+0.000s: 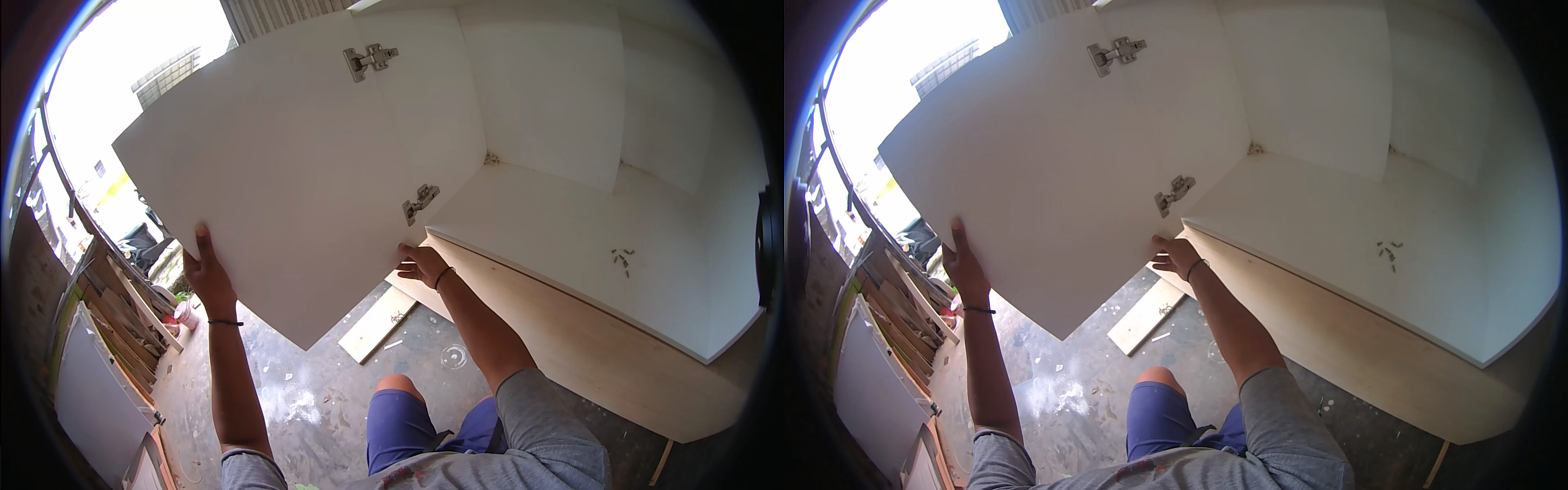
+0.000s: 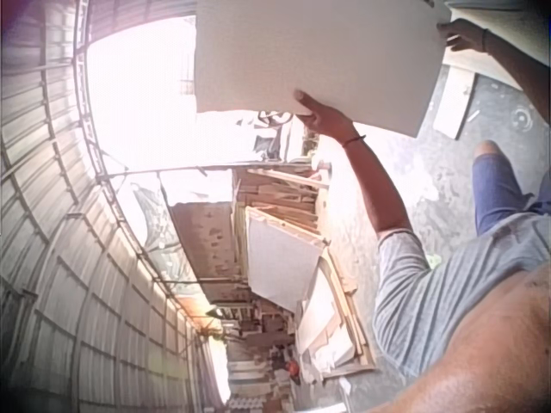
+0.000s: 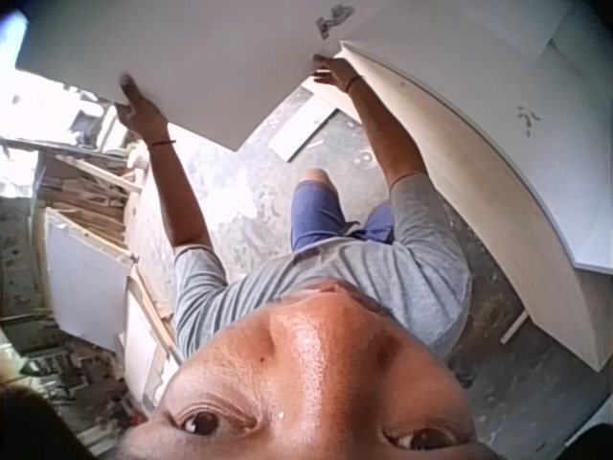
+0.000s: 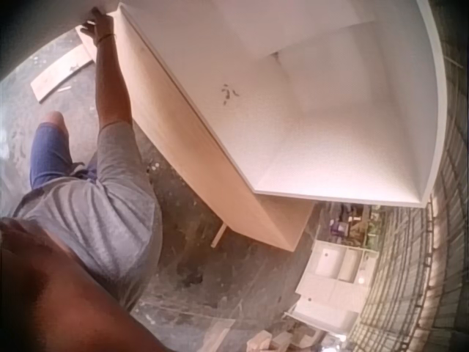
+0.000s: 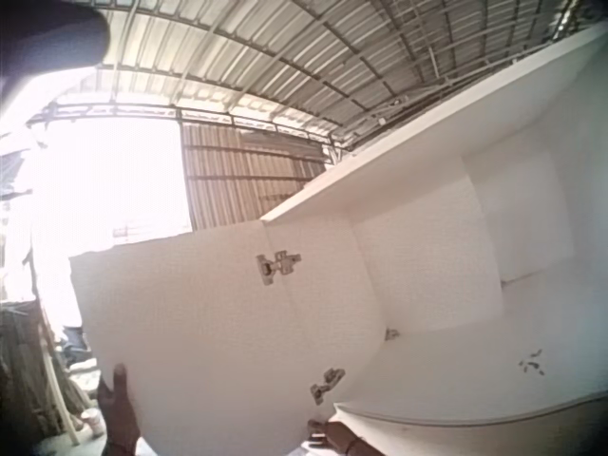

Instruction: The person attaches hinges to white cabinet doors using a power drill and سپس positions the doors onto a wooden cabinet frame.

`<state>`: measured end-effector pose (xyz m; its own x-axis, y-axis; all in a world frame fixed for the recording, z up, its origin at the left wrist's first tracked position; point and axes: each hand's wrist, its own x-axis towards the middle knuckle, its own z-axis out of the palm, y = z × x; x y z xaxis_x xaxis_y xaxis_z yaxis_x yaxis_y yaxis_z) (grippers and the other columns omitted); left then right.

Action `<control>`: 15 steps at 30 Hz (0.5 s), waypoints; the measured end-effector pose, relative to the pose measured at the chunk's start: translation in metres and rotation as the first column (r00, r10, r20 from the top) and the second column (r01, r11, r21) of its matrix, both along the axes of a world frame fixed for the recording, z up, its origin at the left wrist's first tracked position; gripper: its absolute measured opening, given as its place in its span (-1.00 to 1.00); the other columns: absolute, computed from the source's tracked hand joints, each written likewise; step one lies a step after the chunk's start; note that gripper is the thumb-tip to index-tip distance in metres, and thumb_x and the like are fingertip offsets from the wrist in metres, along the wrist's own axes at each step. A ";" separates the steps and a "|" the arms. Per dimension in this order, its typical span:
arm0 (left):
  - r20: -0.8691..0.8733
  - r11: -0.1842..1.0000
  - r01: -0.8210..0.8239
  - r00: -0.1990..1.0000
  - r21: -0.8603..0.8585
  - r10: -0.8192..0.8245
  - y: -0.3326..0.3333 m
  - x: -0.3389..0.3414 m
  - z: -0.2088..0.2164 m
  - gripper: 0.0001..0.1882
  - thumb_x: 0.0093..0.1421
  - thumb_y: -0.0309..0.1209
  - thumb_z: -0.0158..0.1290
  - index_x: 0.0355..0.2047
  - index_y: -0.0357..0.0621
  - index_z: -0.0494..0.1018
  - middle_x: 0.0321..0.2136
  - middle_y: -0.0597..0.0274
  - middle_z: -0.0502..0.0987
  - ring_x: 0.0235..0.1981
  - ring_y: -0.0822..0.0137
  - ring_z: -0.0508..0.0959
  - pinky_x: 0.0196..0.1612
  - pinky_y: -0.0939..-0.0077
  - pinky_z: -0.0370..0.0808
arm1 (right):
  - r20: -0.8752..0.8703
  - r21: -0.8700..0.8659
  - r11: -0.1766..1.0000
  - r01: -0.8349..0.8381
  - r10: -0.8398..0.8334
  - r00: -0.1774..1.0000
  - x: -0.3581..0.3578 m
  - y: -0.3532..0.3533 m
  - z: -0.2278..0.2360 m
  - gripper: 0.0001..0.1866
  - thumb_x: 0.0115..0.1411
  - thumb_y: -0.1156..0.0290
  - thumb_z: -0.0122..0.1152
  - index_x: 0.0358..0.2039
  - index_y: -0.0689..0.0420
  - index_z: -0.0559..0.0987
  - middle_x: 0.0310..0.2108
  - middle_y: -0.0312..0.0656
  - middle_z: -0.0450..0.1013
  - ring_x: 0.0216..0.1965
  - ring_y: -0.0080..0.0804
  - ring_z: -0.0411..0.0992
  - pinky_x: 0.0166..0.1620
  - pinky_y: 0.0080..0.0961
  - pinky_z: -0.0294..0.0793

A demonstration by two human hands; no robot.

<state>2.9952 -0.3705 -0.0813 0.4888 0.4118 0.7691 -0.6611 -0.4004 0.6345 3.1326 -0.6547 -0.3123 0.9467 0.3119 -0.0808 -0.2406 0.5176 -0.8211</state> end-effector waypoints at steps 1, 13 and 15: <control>-0.009 1.000 -0.007 1.000 0.014 0.008 0.000 -0.001 0.001 -0.57 0.22 -0.07 -0.07 -0.16 -0.22 0.41 -0.41 0.37 0.47 -0.44 0.56 0.44 -0.41 0.68 0.38 | 0.002 0.010 1.000 -0.004 0.004 1.000 0.000 0.000 -0.001 -0.61 0.11 0.22 0.14 -0.17 0.25 0.39 -0.24 -0.10 0.40 -0.23 -0.22 0.45 -0.19 -0.33 0.52; -0.011 1.000 0.022 1.000 -0.014 -0.022 -0.003 -0.004 0.003 -0.56 0.23 -0.09 -0.08 -0.11 -0.23 0.37 -0.33 0.31 0.49 -0.35 0.51 0.48 -0.32 0.65 0.44 | 0.006 -0.041 0.998 -0.042 0.042 0.999 -0.001 -0.002 0.002 -0.67 0.19 0.21 0.05 -0.19 0.21 0.41 -0.25 -0.15 0.41 -0.23 -0.30 0.46 -0.18 -0.38 0.52; -0.004 0.999 0.035 0.999 -0.010 -0.035 -0.002 -0.004 0.002 -0.55 0.23 -0.08 -0.09 -0.10 -0.23 0.36 -0.32 0.30 0.48 -0.34 0.51 0.48 -0.31 0.65 0.43 | 0.003 -0.048 0.998 -0.041 0.042 0.999 0.000 -0.002 0.001 -0.67 0.19 0.21 0.05 -0.19 0.21 0.41 -0.26 -0.15 0.41 -0.23 -0.30 0.46 -0.19 -0.38 0.52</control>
<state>2.9914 -0.3727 -0.0789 0.5062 0.4018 0.7631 -0.6721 -0.3706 0.6410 3.1330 -0.6564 -0.3109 0.9333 0.3468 -0.0934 -0.2581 0.4669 -0.8458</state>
